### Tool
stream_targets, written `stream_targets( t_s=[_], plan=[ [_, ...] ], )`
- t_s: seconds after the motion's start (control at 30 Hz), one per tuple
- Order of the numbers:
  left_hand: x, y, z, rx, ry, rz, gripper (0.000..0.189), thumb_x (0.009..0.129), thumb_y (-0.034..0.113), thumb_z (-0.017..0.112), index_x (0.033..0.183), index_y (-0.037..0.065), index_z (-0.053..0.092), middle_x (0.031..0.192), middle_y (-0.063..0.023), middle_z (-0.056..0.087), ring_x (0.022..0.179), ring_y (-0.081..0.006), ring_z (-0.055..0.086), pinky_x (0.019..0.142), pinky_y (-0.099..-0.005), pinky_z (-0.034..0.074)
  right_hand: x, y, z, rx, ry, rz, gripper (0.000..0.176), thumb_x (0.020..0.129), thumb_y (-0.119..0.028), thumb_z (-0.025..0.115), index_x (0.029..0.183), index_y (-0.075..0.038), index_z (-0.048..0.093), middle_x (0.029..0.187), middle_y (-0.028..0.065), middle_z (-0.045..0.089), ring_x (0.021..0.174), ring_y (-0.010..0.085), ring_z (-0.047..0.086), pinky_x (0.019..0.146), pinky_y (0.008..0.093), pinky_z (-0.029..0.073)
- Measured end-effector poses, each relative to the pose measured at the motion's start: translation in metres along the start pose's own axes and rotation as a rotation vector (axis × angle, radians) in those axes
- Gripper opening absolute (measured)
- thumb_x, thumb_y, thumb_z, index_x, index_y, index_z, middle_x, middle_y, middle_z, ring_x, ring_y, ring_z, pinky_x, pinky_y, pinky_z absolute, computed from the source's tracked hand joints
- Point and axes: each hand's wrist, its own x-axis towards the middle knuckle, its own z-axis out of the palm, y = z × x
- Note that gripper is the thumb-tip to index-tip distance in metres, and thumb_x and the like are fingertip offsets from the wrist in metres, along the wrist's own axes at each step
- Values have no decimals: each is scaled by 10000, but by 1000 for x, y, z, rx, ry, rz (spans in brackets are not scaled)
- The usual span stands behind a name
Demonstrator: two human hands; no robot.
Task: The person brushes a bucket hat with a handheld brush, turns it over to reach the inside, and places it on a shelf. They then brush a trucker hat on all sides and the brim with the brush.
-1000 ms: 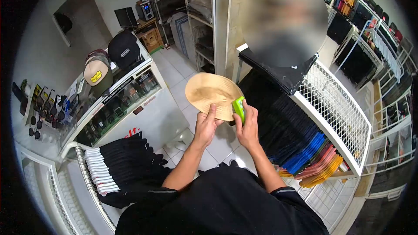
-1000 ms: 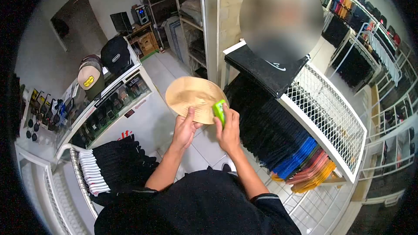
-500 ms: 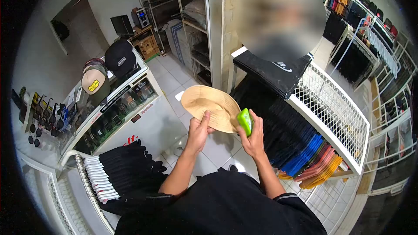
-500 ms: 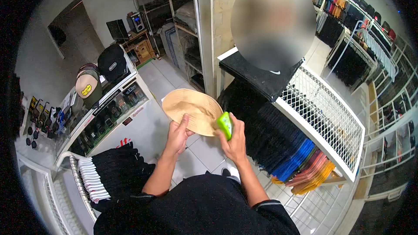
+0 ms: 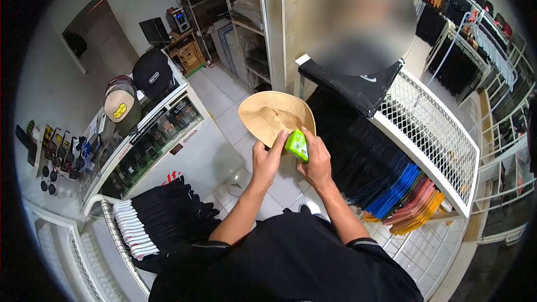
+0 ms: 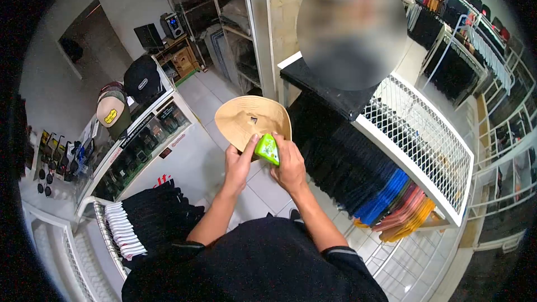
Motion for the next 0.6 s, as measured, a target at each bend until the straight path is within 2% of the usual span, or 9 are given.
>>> stream_targets(
  t_s=[0.07,0.1,0.13,0.2,0.23,0.33,0.4,0.5,0.6],
  plan=[
    [-2,-6,3,-150,117,-218,274,1083,229,603,1155,-11,716,1095,-79,746,978,-127,679,837,-286,543,-1,0,4,-26,-37,-7,844,634,95,746,1438,-5,506,1047,217,648,940,414,658,845,440,555],
    [2,-14,-3,-220,104,-315,315,1095,246,577,1232,-20,677,1162,-106,727,1026,-161,684,881,-325,565,-1,-2,2,-56,-114,18,849,703,-14,787,1486,-22,460,1106,230,611,982,416,647,849,450,553],
    [2,-12,-5,-217,104,-323,315,1095,246,577,1232,-20,677,1162,-106,727,1026,-161,684,881,-325,565,-1,-11,-3,-55,-116,26,849,703,-14,787,1486,-22,460,1106,230,611,982,416,647,849,450,553],
    [3,-4,-9,-510,5,-282,366,1111,263,533,1320,-29,609,1263,-138,684,1090,-216,689,936,-383,584,2,-29,-10,-64,-214,248,866,787,-174,793,1542,-47,388,1160,245,554,1023,424,634,853,466,555],
    [3,0,-14,-529,-53,-282,404,1122,269,493,1387,-31,546,1343,-159,639,1158,-261,678,984,-425,585,-4,-21,-11,-56,-220,296,921,811,-398,807,1553,-65,375,1168,245,507,957,435,644,809,479,571],
    [0,2,-13,-478,-59,-185,391,1124,271,487,1400,1,547,1345,-141,655,1220,-264,660,1033,-426,557,-16,4,-8,-147,-321,494,846,904,-382,731,1578,-64,331,1177,255,508,947,451,638,803,510,567],
    [3,1,-15,-468,-75,-175,393,1126,264,480,1410,-1,538,1363,-148,642,1228,-263,655,1049,-429,549,-18,7,-8,-99,-293,497,809,941,-352,692,1593,-64,308,1201,261,509,951,466,641,810,522,562],
    [3,-7,-18,-364,-83,-86,402,1123,262,489,1416,-9,532,1372,-151,635,1225,-255,654,1051,-418,546,-11,-14,-18,81,-195,275,771,972,-332,650,1606,-73,296,1236,267,513,978,466,643,815,525,568],
    [2,3,-14,-447,-40,-109,395,1122,268,503,1358,-39,582,1303,-139,671,1152,-218,677,986,-390,569,-17,-9,-10,-129,-326,390,739,991,-331,627,1608,-81,307,1233,269,513,976,457,640,783,516,575]
  ],
)
